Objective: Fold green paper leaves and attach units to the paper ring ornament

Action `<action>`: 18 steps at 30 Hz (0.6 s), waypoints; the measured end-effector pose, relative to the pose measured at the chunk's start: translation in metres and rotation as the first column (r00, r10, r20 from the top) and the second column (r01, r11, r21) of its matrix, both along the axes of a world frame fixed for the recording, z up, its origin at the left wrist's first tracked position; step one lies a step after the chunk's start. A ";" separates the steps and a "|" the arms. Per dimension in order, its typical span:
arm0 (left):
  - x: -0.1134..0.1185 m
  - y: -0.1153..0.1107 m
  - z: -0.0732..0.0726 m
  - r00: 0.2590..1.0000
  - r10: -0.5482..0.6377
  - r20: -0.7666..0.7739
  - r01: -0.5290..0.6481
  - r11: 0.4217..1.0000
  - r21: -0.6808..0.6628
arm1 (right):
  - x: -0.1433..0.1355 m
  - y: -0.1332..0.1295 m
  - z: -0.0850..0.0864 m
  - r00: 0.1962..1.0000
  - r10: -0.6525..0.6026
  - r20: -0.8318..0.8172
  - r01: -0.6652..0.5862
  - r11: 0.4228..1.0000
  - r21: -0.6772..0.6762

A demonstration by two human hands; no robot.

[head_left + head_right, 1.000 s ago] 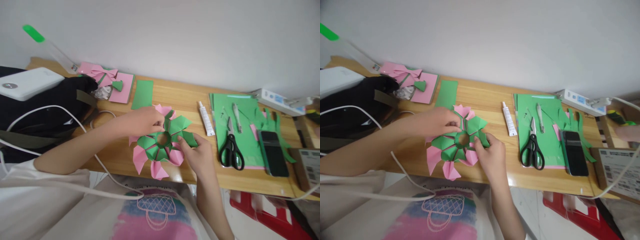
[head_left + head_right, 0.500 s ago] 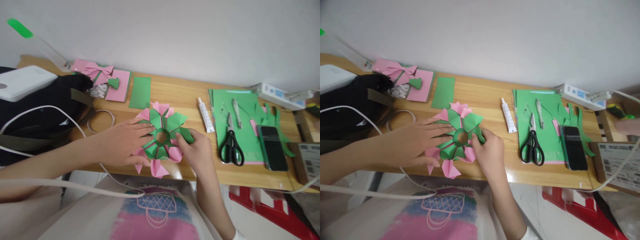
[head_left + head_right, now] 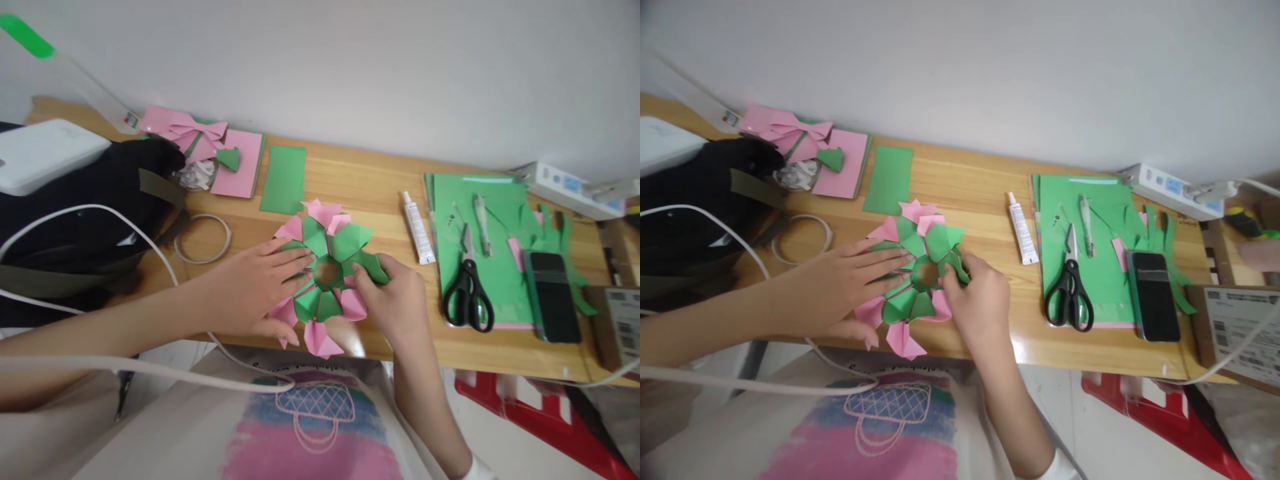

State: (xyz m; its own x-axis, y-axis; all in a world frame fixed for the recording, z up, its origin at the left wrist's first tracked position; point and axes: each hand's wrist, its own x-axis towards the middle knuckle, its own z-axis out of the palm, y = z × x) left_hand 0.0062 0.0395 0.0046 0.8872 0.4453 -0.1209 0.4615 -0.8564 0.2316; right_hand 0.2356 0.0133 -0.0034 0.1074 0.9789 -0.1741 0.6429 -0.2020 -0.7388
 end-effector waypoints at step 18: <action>0.009 -0.006 0.007 0.990 -0.055 0.131 0.058 0.998 -0.017 | 0.016 -0.004 0.004 0.959 -0.117 -0.258 0.123 0.992 0.006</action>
